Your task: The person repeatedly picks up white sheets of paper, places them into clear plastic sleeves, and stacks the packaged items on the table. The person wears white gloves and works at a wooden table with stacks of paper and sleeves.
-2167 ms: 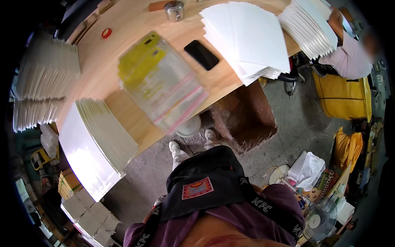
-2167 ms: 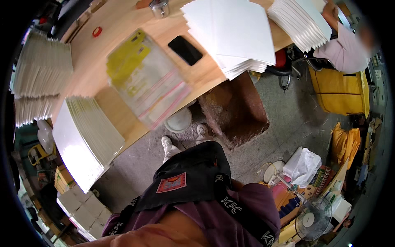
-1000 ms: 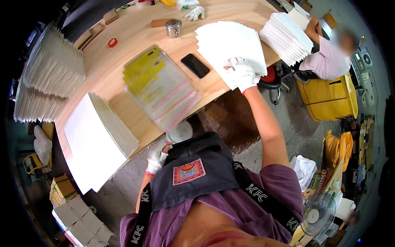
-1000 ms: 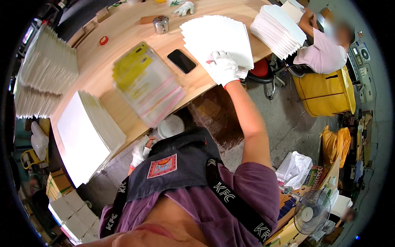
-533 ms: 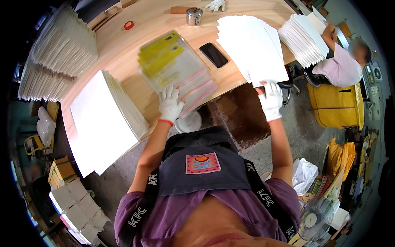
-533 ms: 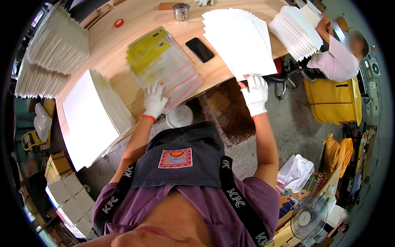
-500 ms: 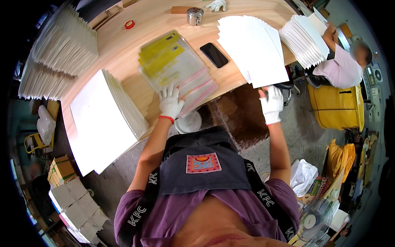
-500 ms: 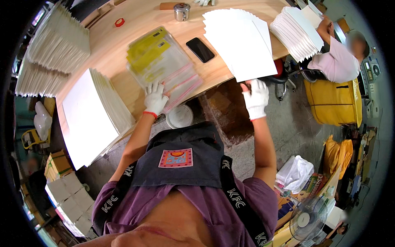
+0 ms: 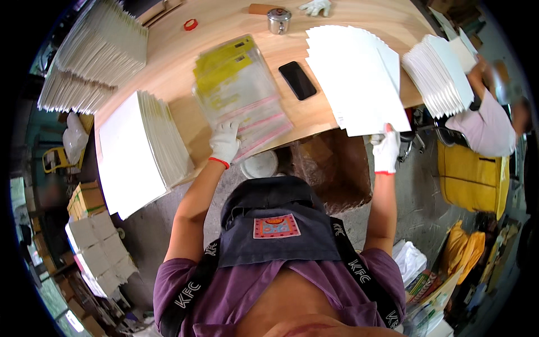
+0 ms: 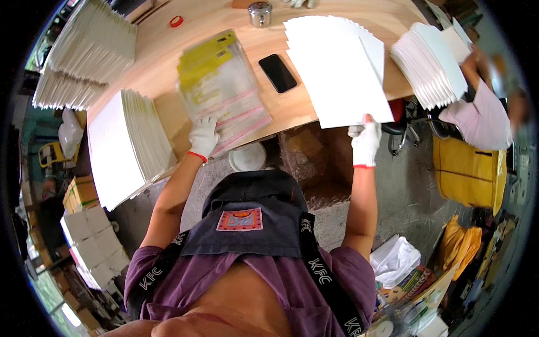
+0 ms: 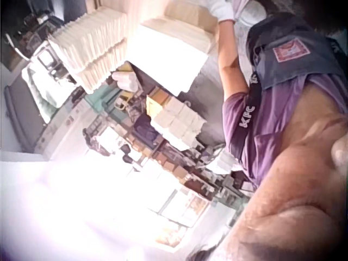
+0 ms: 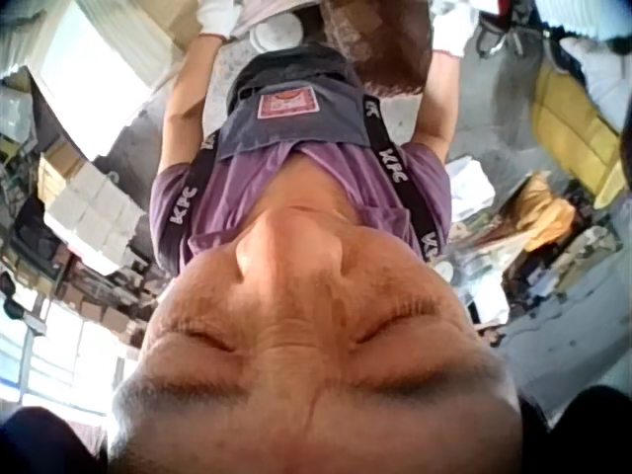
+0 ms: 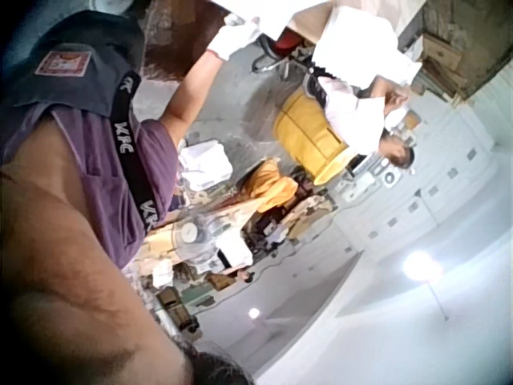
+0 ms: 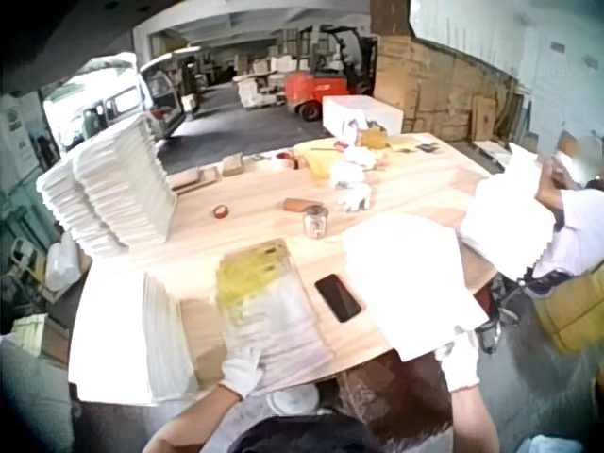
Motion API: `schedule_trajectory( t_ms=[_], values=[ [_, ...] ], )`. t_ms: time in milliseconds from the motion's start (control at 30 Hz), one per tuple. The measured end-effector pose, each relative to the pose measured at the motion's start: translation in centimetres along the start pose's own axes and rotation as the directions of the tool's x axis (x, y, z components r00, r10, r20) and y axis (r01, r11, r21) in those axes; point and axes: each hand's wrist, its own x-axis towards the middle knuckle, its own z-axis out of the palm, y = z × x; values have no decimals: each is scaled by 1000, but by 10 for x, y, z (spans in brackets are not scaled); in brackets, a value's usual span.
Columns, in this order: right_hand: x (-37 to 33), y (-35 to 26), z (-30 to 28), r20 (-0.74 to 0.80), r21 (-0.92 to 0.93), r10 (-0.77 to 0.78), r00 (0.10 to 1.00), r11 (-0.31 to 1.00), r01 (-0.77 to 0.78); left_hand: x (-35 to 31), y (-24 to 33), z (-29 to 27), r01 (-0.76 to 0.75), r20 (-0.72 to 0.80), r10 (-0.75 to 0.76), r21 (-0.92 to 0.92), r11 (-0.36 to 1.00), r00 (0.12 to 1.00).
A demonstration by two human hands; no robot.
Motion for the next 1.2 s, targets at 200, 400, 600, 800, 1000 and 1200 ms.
schedule_trajectory(
  t_ms=[200,400,600,800,1000,1200],
  values=[
    [-41,-28,31,218,81,-169,961,985,155,-1,6,-19,118,117,-110,-67,991,987],
    [-64,-11,9,548,-311,121,828,948,68,-17,0,-4,102,-22,-110,-235,967,994],
    [-72,51,3,446,-419,607,657,791,-447,-19,-6,6,57,-128,-96,-281,958,987],
    [-84,93,-22,333,-182,532,779,846,-501,-18,-15,3,27,-268,-81,-198,980,960],
    [-106,130,-19,237,142,538,809,804,-577,-4,-27,-16,46,-123,-197,-729,683,973],
    [-125,119,10,243,110,490,837,843,-526,-18,-25,-41,-58,-168,-92,-719,692,981]
  ],
)
